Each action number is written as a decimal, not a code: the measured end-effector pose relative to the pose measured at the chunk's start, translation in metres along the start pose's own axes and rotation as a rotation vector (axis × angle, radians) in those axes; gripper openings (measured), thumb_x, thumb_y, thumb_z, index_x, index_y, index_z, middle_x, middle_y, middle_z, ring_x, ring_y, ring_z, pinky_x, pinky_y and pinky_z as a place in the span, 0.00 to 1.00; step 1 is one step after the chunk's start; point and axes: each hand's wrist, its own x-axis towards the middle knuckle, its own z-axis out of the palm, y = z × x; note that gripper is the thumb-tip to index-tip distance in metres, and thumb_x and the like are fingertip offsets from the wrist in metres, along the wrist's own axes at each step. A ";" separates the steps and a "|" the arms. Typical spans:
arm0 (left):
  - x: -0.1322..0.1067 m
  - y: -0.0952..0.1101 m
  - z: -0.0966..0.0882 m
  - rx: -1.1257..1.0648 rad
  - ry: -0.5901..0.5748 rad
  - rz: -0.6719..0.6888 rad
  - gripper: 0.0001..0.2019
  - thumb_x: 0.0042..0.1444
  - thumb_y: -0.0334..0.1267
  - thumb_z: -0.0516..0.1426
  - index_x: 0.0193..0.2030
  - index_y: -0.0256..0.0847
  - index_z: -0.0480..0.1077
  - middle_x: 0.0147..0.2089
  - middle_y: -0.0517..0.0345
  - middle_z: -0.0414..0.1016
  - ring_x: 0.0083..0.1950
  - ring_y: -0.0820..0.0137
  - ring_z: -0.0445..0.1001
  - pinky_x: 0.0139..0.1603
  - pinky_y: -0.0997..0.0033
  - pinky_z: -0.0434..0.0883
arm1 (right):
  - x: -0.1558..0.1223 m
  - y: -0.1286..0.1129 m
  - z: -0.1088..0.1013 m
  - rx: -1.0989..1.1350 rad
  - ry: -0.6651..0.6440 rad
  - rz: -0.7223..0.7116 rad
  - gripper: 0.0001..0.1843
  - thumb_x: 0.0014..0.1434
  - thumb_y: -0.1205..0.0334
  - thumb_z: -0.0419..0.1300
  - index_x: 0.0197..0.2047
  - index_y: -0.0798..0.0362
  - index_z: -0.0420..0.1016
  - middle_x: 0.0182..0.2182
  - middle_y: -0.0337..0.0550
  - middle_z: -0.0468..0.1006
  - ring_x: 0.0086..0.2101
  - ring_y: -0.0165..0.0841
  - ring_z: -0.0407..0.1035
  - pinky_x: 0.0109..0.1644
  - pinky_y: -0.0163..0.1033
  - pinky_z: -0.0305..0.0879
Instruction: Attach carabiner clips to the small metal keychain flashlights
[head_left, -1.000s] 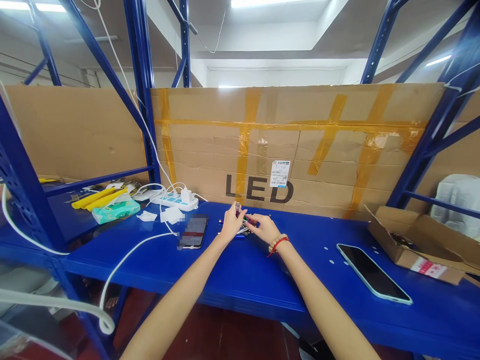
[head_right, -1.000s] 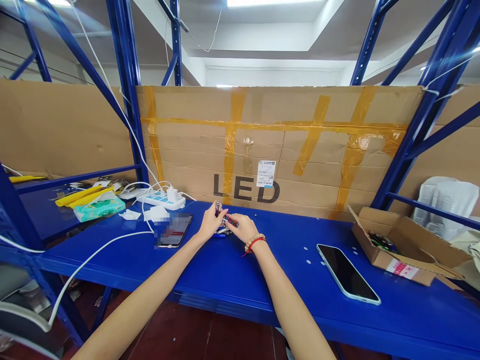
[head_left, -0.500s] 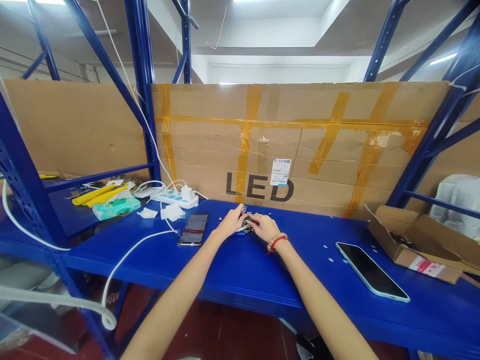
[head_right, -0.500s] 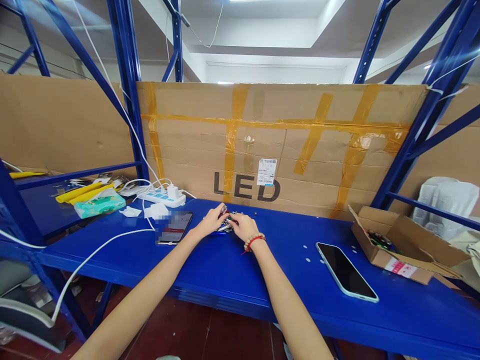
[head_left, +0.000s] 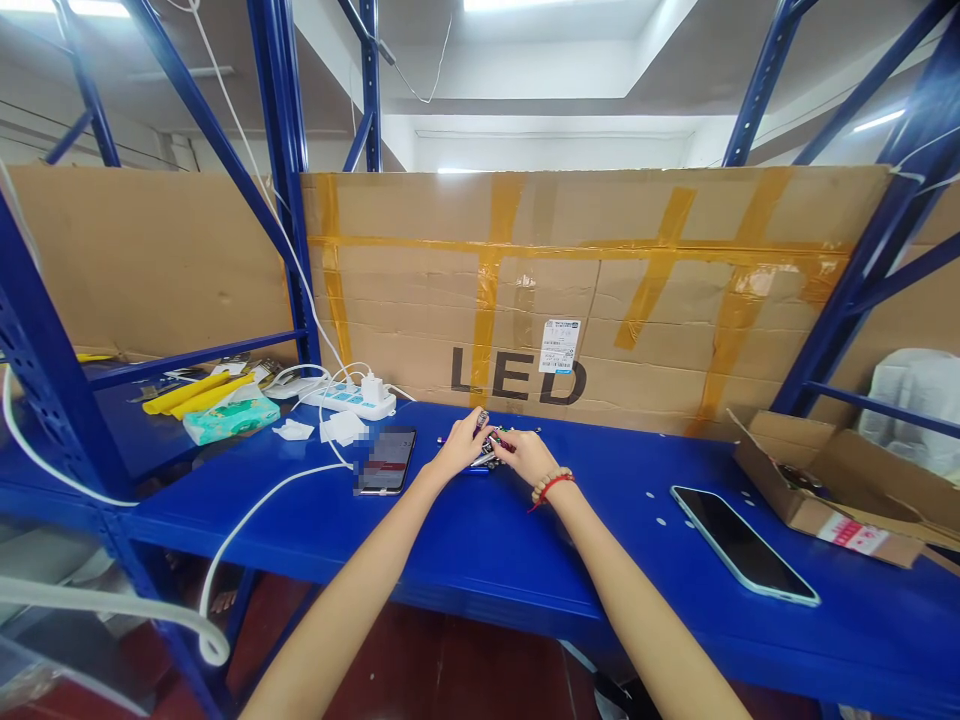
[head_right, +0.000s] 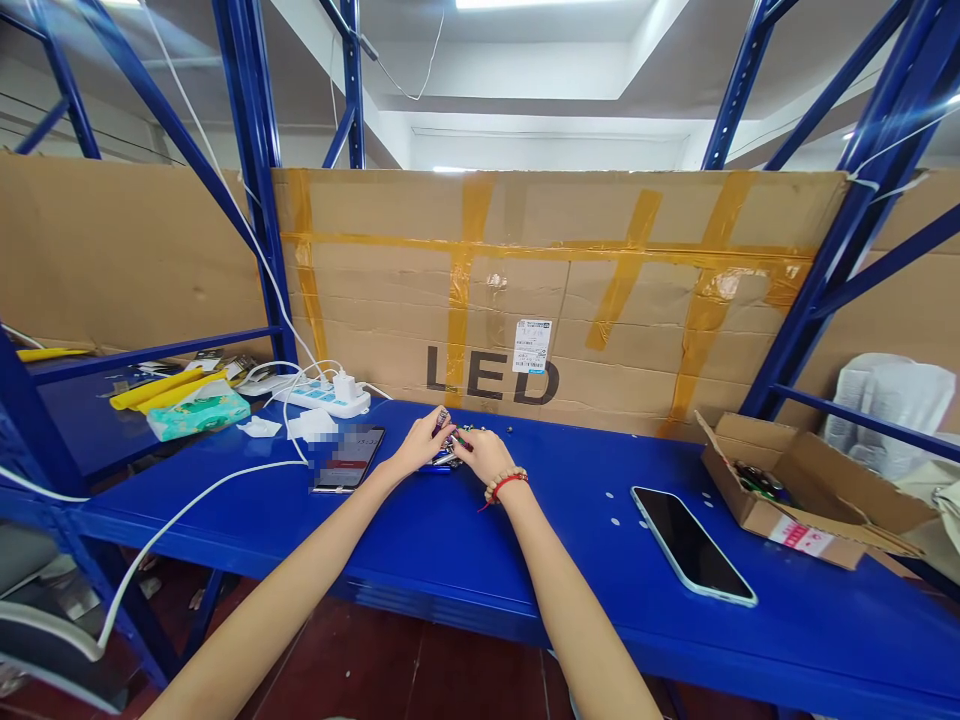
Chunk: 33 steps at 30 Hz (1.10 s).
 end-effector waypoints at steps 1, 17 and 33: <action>0.000 0.001 0.000 0.001 0.004 -0.005 0.09 0.58 0.38 0.47 0.27 0.42 0.52 0.25 0.64 0.62 0.26 0.74 0.61 0.30 0.74 0.58 | 0.000 0.000 0.001 0.011 0.018 0.001 0.13 0.59 0.63 0.51 0.27 0.55 0.72 0.21 0.40 0.71 0.22 0.27 0.61 0.29 0.31 0.52; -0.007 0.004 0.003 0.250 -0.053 -0.141 0.09 0.59 0.41 0.47 0.29 0.42 0.60 0.26 0.60 0.68 0.30 0.66 0.69 0.31 0.72 0.58 | 0.004 0.000 0.004 0.239 0.334 0.134 0.22 0.61 0.53 0.46 0.37 0.57 0.77 0.26 0.45 0.75 0.24 0.30 0.64 0.29 0.33 0.62; -0.008 -0.001 0.005 0.423 -0.112 -0.057 0.12 0.64 0.39 0.40 0.41 0.39 0.61 0.42 0.51 0.68 0.44 0.61 0.66 0.44 0.63 0.59 | 0.003 -0.003 0.007 0.270 0.269 0.156 0.19 0.58 0.54 0.48 0.30 0.56 0.76 0.21 0.44 0.73 0.22 0.31 0.63 0.29 0.34 0.60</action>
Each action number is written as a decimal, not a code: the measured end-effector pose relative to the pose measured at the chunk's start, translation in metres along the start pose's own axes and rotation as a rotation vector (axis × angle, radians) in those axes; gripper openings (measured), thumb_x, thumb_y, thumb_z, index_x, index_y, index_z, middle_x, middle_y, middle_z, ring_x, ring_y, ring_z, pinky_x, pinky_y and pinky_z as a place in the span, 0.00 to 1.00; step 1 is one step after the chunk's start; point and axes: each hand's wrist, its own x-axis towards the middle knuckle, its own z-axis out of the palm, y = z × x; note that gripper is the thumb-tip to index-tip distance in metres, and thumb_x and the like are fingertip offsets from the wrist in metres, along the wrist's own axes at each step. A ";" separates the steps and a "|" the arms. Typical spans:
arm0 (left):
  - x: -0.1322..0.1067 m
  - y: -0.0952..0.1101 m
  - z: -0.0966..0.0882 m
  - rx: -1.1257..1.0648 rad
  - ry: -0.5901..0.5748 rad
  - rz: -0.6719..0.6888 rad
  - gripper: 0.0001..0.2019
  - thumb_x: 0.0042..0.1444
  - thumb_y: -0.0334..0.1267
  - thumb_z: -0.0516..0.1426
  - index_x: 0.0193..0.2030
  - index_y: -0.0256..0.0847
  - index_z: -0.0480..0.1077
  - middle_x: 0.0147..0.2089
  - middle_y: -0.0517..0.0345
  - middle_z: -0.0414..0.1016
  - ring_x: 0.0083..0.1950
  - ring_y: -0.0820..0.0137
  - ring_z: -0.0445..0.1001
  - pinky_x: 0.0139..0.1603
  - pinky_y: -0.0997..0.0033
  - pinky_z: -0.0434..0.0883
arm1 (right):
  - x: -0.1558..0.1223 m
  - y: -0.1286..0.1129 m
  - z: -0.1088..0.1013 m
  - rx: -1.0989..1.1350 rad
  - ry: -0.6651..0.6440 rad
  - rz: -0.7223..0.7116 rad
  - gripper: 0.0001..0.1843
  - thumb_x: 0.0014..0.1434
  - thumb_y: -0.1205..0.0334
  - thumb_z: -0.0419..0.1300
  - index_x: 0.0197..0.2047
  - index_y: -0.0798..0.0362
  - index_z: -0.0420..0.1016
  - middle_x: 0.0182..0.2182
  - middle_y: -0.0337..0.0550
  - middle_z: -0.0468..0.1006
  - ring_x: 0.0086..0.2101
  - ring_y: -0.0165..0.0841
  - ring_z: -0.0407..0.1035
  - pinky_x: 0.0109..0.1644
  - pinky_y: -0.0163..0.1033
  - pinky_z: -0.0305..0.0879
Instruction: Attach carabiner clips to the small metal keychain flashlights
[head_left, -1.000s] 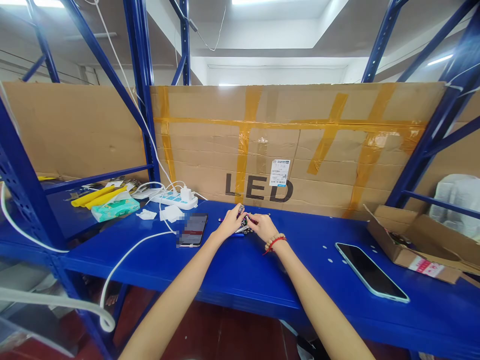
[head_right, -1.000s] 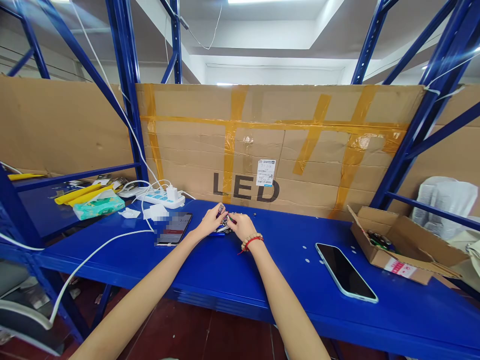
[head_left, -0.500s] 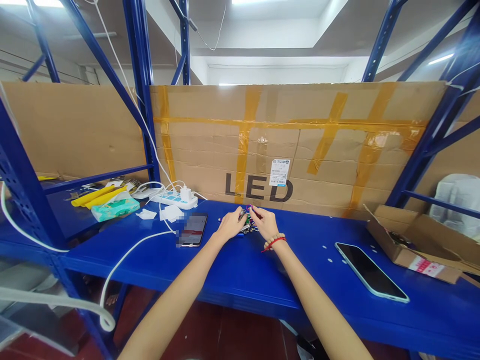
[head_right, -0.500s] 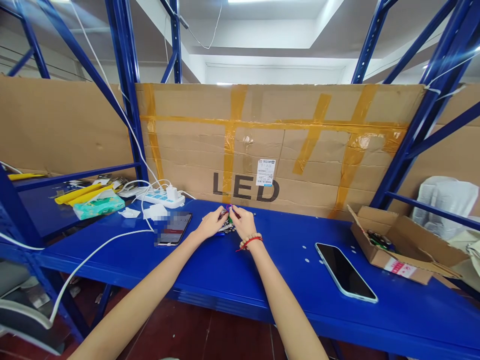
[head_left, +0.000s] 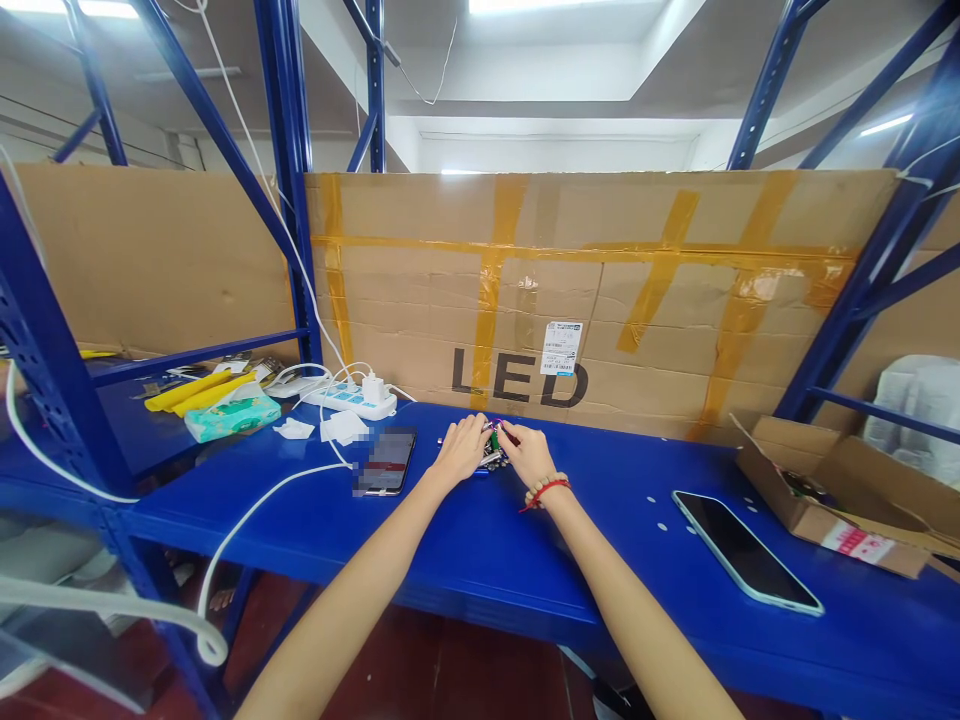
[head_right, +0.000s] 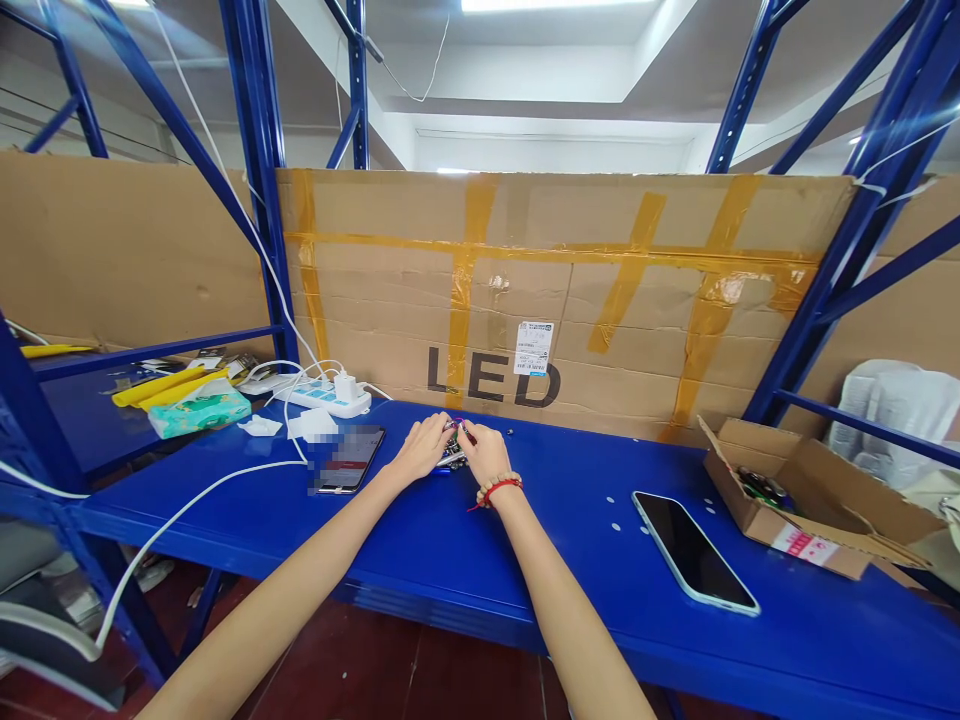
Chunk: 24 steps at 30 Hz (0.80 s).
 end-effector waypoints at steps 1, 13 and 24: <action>0.000 0.000 0.000 0.008 0.002 -0.008 0.11 0.64 0.38 0.40 0.41 0.39 0.61 0.42 0.50 0.68 0.44 0.61 0.66 0.45 0.62 0.59 | 0.000 0.000 0.000 0.009 -0.014 0.003 0.18 0.58 0.54 0.49 0.29 0.56 0.75 0.21 0.44 0.72 0.22 0.31 0.63 0.29 0.34 0.60; 0.002 -0.005 0.003 -0.014 0.021 0.016 0.09 0.63 0.39 0.44 0.40 0.41 0.64 0.40 0.53 0.69 0.44 0.63 0.66 0.44 0.65 0.62 | 0.003 0.007 0.000 0.301 -0.158 0.188 0.22 0.60 0.51 0.49 0.47 0.57 0.73 0.24 0.42 0.74 0.21 0.27 0.67 0.21 0.31 0.67; 0.010 0.000 0.001 -0.026 -0.005 0.052 0.15 0.63 0.44 0.44 0.48 0.40 0.65 0.42 0.51 0.72 0.46 0.60 0.68 0.47 0.61 0.62 | 0.012 0.034 -0.021 0.327 0.054 0.482 0.13 0.59 0.56 0.57 0.39 0.58 0.73 0.23 0.36 0.72 0.20 0.22 0.65 0.25 0.29 0.66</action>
